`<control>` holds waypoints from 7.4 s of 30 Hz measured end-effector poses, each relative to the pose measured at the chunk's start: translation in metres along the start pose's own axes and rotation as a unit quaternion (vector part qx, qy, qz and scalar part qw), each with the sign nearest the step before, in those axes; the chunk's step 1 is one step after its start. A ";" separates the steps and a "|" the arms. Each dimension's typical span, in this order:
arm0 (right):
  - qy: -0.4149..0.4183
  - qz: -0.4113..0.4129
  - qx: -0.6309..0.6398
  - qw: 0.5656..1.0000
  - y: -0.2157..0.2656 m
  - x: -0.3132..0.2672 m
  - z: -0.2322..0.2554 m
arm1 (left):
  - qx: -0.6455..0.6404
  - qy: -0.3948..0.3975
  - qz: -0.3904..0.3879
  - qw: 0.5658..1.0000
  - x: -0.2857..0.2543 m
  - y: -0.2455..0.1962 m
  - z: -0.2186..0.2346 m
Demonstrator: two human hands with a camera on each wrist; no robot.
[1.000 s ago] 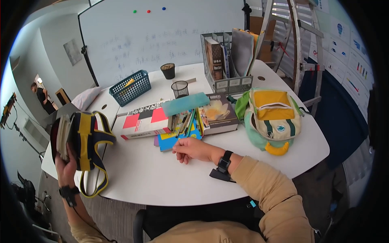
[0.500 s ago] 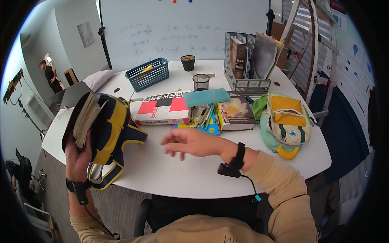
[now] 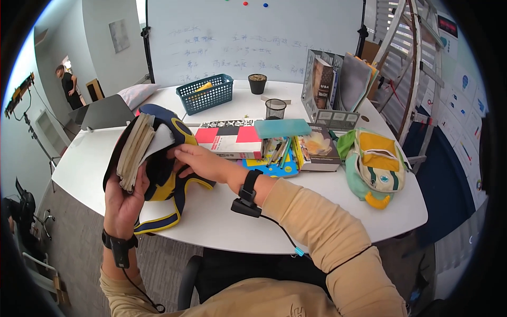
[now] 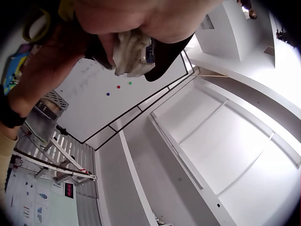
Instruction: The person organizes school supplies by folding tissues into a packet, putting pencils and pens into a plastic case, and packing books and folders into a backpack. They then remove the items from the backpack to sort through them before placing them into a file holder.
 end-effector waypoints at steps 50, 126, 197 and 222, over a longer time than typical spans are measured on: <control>-0.495 0.008 -0.053 0.867 0.059 -0.340 0.278 | 0.434 0.141 -0.065 0.887 0.218 0.210 0.009; -0.277 -0.264 -0.449 0.807 0.044 -0.244 0.137 | 0.805 -0.029 -0.075 0.588 0.193 0.128 0.032; -0.303 -0.181 -0.618 0.702 0.128 -0.300 0.213 | 0.897 0.258 -0.092 0.346 0.161 0.205 -0.013; -0.084 -0.368 -0.516 0.769 -0.010 -0.175 0.240 | 0.889 0.252 -0.118 0.364 0.162 0.198 -0.006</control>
Point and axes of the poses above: each hand's wrist, its own x-axis towards the middle knuckle, its own z-axis out of the back of the hand, y = z × x, the point moved 9 cm from there along x, towards the middle knuckle, and after that the axes turned 11 degrees about y, right-handed, at the moved point
